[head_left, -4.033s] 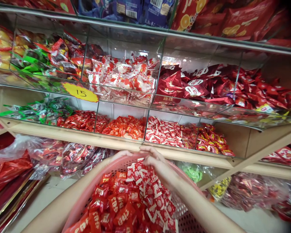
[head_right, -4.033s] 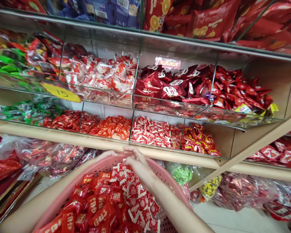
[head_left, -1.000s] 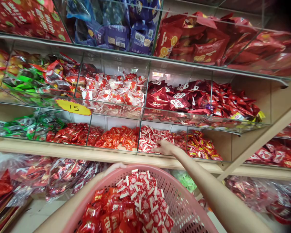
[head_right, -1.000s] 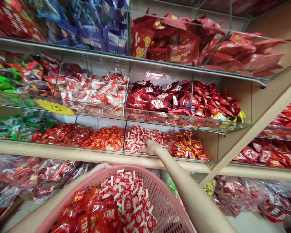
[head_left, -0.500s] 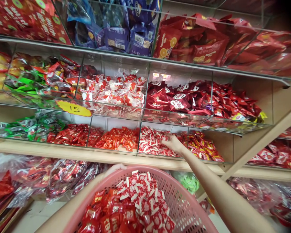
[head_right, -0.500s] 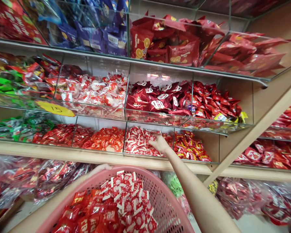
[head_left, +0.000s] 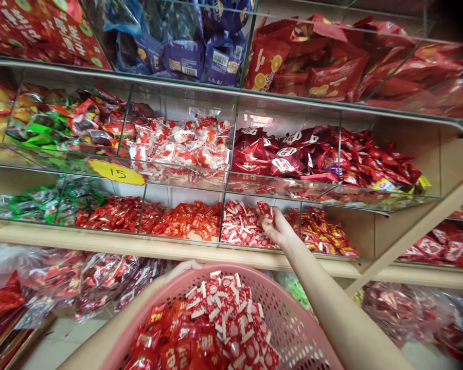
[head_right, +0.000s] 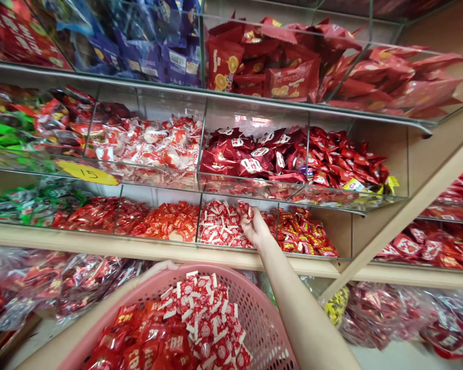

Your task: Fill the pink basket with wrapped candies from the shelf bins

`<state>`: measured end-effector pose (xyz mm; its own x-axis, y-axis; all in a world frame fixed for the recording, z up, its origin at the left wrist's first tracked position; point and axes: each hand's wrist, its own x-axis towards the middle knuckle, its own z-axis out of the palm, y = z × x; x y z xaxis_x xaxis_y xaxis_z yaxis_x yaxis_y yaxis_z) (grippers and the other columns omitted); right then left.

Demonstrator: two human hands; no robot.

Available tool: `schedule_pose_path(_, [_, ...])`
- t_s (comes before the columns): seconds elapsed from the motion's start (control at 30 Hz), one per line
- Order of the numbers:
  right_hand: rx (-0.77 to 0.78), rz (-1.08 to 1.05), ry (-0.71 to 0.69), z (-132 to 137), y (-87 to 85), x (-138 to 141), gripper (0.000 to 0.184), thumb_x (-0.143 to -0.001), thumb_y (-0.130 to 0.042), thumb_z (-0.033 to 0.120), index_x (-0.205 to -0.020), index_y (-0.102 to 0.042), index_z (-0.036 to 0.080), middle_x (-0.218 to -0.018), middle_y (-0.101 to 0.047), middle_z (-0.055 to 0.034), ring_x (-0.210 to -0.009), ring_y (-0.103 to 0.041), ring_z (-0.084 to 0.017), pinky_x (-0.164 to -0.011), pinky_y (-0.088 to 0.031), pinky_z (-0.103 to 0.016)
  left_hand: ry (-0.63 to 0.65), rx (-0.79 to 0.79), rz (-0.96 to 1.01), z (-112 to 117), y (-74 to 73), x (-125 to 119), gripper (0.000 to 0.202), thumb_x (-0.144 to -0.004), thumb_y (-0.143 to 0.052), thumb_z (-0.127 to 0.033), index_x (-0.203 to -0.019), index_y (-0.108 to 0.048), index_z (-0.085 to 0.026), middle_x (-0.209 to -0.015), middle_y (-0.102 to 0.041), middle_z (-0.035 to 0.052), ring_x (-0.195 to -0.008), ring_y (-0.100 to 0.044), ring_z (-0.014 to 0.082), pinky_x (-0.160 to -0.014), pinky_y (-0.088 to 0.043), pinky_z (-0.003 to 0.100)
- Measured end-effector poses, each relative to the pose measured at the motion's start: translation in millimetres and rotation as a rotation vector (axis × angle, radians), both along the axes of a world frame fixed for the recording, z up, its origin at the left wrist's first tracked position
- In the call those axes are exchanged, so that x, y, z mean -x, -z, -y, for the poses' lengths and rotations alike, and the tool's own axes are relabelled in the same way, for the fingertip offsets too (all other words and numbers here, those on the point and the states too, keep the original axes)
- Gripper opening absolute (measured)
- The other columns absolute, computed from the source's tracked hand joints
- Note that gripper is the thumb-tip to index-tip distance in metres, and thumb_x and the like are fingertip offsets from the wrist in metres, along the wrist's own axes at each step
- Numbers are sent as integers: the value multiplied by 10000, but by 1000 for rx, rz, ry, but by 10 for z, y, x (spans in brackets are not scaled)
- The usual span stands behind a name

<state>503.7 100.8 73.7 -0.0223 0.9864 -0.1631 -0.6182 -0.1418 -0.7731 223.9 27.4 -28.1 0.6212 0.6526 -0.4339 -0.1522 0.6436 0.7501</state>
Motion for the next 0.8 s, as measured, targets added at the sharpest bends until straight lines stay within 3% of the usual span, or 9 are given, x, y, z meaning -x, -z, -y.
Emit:
schedule_pose_path(0.23, [88,-231,-33,59,51,9,185,-882,-307,238,-727,-399,196,-759,-585,-28,-400,-430,-10,-260,-312,-43,8,0,-2,13,11,16,316,-819,-470,-347,-1073,-509,-163,-1087,-525,49,-930,-530,180,-786,-458,363])
schedule_pose_path(0.43, [95,-203,-32,94,14,-2,157,-860,-345,159,-718,-408,184,-749,-605,-36,-364,-388,-5,-234,-258,-49,36,12,-15,-1,28,42,320,-819,-471,-345,-1078,-505,-160,-1089,-524,51,-932,-530,181,-786,-457,367])
schedule_pose_path(0.53, [-1,-88,-133,259,-62,32,76,-808,-440,119,-749,-474,154,-754,-622,-44,-368,-368,3,-250,-248,-50,63,30,-19,-23,53,51,323,-819,-473,-342,-1081,-502,-154,-1085,-524,51,-927,-531,181,-781,-459,367])
schedule_pose_path(0.63, [-134,145,-323,567,-87,109,65,-757,-560,188,-758,-521,136,-753,-636,-33,-365,-334,17,-278,-240,-60,93,54,-24,-40,87,51,309,-821,-466,-359,-1024,-526,-134,-975,-568,42,-818,-560,143,-709,-474,319])
schedule_pose_path(0.73, [-172,401,-497,897,24,204,191,-714,-620,307,-781,-544,145,-688,-636,-13,-358,-333,4,-289,-218,-94,114,71,-23,-42,96,29,325,-780,-484,-384,-892,-591,-98,-722,-615,22,-609,-568,128,-557,-438,242])
schedule_pose_path(0.8, [-177,527,-580,1050,156,261,263,-693,-630,367,-827,-550,155,-648,-629,-1,-359,-338,-11,-296,-201,-116,123,45,-3,-35,87,7,329,-733,-492,-358,-895,-608,-96,-670,-627,26,-565,-564,138,-517,-403,226])
